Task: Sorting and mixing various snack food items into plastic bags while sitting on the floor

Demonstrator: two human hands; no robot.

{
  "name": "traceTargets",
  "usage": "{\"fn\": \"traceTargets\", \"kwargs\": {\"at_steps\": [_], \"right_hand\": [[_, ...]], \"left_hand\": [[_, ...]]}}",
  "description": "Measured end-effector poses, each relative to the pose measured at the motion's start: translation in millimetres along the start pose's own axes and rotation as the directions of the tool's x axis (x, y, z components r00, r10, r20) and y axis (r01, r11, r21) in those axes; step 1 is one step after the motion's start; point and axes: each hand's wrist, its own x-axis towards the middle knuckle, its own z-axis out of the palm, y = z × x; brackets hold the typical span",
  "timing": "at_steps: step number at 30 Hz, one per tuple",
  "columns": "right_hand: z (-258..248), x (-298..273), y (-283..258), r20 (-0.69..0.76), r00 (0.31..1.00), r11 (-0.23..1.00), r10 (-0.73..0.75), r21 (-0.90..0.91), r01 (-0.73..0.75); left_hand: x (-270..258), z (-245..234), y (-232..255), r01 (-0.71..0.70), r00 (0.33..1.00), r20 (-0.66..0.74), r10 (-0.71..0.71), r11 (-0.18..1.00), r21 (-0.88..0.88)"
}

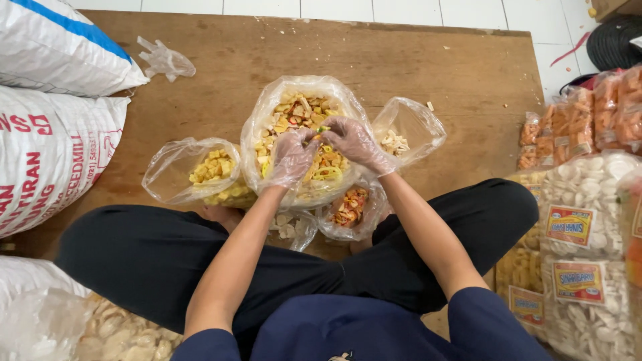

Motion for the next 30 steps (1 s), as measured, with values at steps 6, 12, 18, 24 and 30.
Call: {"fn": "traceTargets", "kwargs": {"at_steps": [6,12,18,24,30], "right_hand": [[-10.6,-21.0,-8.9,-0.162,0.985,0.918,-0.067,-0.395,-0.002],[-24.2,-59.3,-41.8,-0.155,0.987,0.863,-0.039,-0.503,-0.045],[-41.7,-101.1,-103.9,0.025,0.992,0.666,0.126,-0.743,-0.066],[-48.6,-99.4,-56.9,0.167,0.963,0.619,0.211,-0.785,0.0],[-50.3,-107.7,-32.0,0.238,0.962,0.583,0.137,-0.804,0.115]], "left_hand": [[-7.2,8.9,5.7,-0.184,0.982,0.037,0.183,0.982,0.044],[-28.4,19.4,16.1,-0.232,0.968,0.149,0.202,0.947,0.222],[-43.6,48.1,13.0,-0.412,0.904,0.233,0.358,0.876,0.253],[-62.9,54.7,23.0,-0.354,0.906,0.361,0.219,0.861,0.365],[-69.0,57.6,5.7,-0.646,0.755,0.421,0.503,0.683,0.342]]}}
